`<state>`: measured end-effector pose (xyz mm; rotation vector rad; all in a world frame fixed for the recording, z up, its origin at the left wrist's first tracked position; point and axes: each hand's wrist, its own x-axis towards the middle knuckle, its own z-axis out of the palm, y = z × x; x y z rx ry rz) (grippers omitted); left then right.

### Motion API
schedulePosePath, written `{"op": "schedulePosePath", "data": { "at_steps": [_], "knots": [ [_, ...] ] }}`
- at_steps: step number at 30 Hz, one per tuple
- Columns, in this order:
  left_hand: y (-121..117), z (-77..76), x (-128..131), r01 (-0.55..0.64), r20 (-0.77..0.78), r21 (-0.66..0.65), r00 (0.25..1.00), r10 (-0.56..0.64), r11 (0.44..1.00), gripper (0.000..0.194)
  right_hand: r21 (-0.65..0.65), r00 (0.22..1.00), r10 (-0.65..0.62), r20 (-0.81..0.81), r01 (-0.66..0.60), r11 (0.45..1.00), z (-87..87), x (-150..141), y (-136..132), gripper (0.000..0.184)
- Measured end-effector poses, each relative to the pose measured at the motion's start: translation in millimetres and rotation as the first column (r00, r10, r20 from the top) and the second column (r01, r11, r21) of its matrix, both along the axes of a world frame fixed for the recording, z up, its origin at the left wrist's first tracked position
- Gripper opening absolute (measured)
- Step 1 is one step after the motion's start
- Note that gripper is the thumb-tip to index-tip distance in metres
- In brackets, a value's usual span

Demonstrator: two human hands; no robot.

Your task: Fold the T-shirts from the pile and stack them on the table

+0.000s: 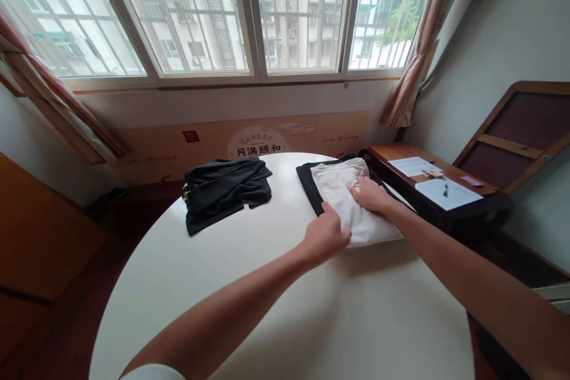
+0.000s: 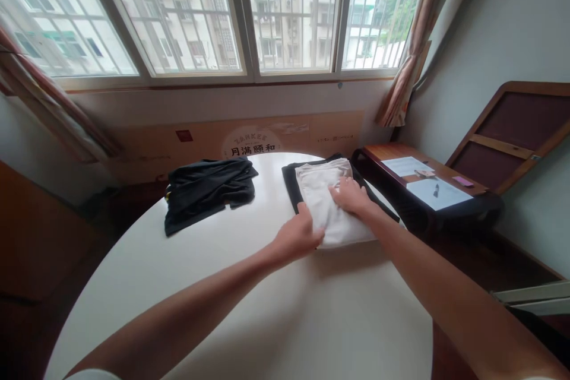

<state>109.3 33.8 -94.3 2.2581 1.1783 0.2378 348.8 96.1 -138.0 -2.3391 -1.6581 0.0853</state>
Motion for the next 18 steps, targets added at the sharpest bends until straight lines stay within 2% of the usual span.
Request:
{"op": "schedulePosePath", "data": {
  "at_steps": [2,5,7,9,12,16,18],
  "knots": [
    [-5.6,-3.0,-1.3,0.029,0.050,0.003,0.998,-0.029,1.000,0.077,-0.044,1.000,-0.020,-0.016,0.019,0.999,-6.0,-4.5,-1.6,0.073],
    [-7.8,-6.8,-6.5,0.095,0.144,0.043,0.984,-0.100,0.995,0.075,-0.082,0.998,-0.051,-0.023,0.049,0.995,2.2,-9.5,-1.0,0.079],
    [-11.1,-11.3,-11.8,0.153,0.144,0.090,0.976,-0.164,0.984,0.060,-0.070,0.999,-0.054,-0.006,0.053,0.996,10.2,-18.0,-0.2,0.083],
    [-16.0,-16.3,-17.1,0.199,0.120,0.127,0.969,-0.214,0.972,0.043,-0.028,0.999,0.034,0.028,-0.033,0.999,13.7,-32.7,0.7,0.084],
    [-22.1,-21.8,-24.0,0.223,0.092,0.189,0.966,-0.243,0.956,0.039,-0.054,0.978,0.194,0.069,-0.191,0.980,7.9,-57.9,3.9,0.081],
    [-23.9,-26.7,-34.2,0.245,0.078,0.254,0.959,-0.273,0.936,0.047,-0.106,0.981,0.173,0.092,-0.163,0.981,-5.5,-73.2,14.1,0.081],
    [-24.2,-30.5,-38.7,0.287,0.080,0.273,0.944,-0.320,0.918,0.042,-0.090,0.981,0.167,0.101,-0.158,0.983,-8.7,-72.5,19.8,0.081]
  ]
}}
